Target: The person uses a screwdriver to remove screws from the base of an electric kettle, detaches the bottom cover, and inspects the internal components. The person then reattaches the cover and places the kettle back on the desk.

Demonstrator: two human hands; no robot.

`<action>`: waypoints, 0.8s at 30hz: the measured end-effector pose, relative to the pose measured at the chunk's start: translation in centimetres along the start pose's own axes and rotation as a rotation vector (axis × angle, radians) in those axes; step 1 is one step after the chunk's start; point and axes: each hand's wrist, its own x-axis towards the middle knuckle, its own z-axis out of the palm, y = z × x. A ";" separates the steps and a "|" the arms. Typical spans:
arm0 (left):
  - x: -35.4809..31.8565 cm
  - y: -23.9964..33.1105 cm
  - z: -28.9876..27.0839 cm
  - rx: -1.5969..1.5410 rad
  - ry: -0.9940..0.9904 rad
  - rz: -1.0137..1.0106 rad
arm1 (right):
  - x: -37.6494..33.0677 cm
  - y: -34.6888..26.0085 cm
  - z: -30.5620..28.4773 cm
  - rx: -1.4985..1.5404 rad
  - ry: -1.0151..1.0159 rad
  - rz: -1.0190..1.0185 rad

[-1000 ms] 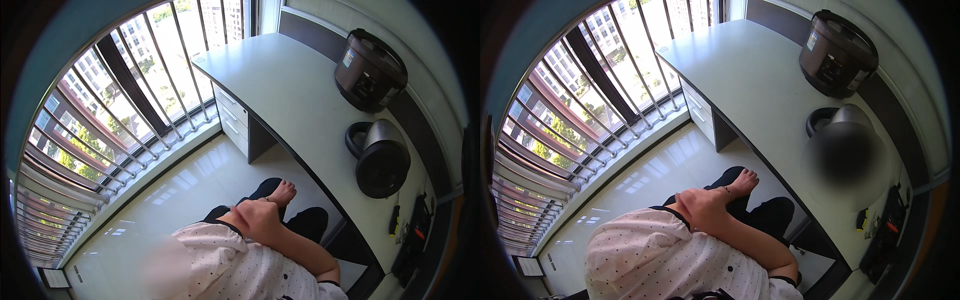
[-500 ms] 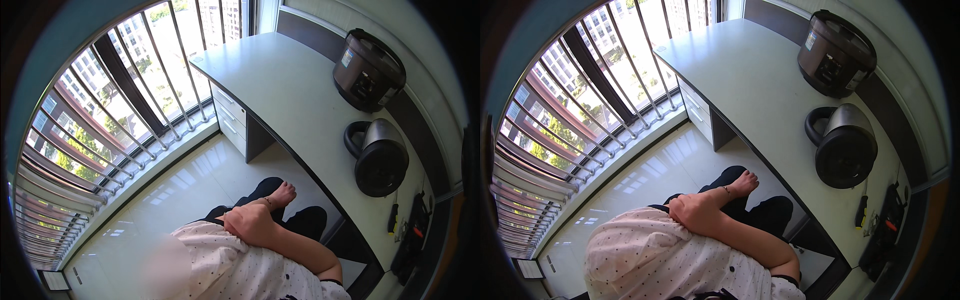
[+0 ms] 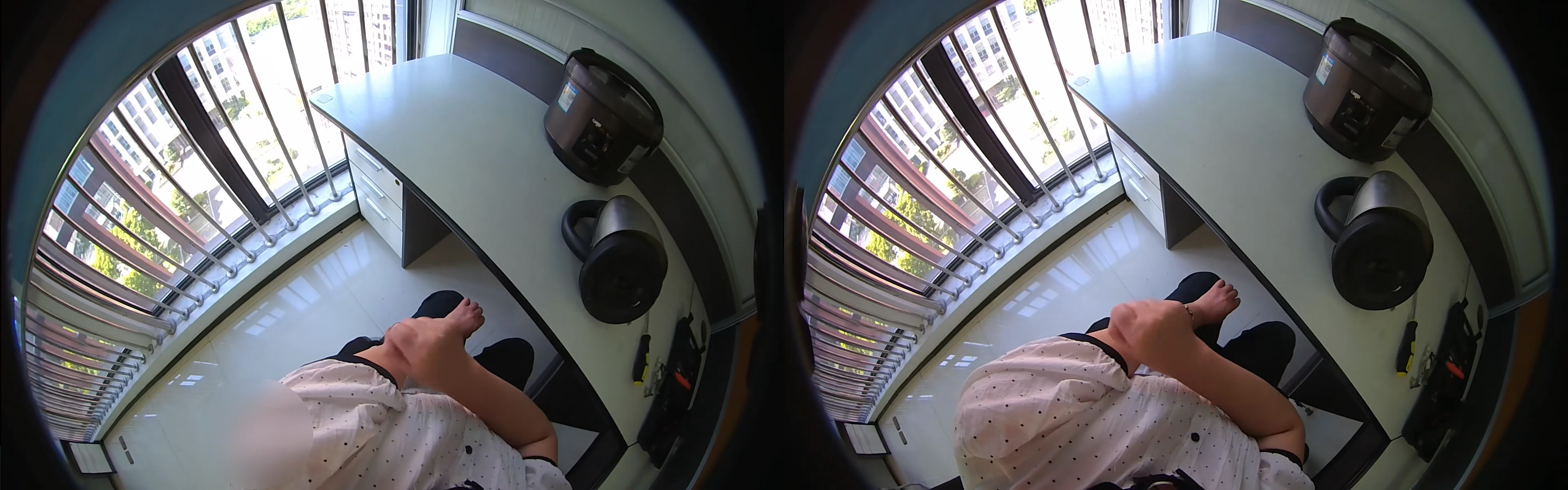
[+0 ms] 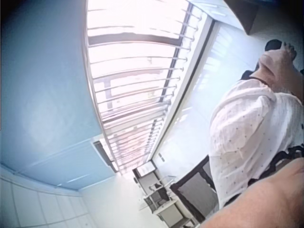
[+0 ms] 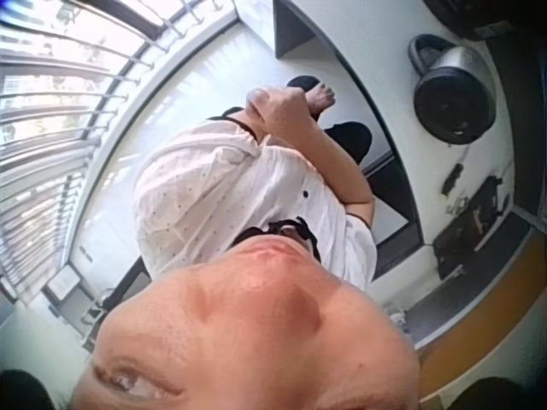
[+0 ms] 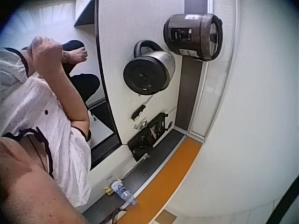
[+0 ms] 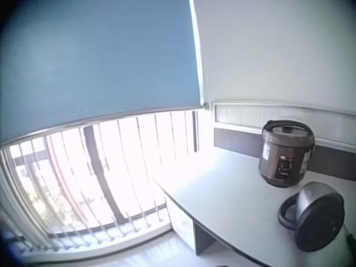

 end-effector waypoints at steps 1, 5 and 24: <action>-0.2 -0.2 0.2 0.014 -0.017 0.003 | 0.3 0.3 -0.1 -0.004 0.032 0.038; 0.5 0.8 -0.2 -0.003 -0.046 0.058 | -1.3 -0.5 1.6 -0.058 -0.090 -0.048; 0.4 0.4 -1.0 -0.032 -0.091 0.020 | -1.9 0.1 2.0 -0.044 -0.063 0.009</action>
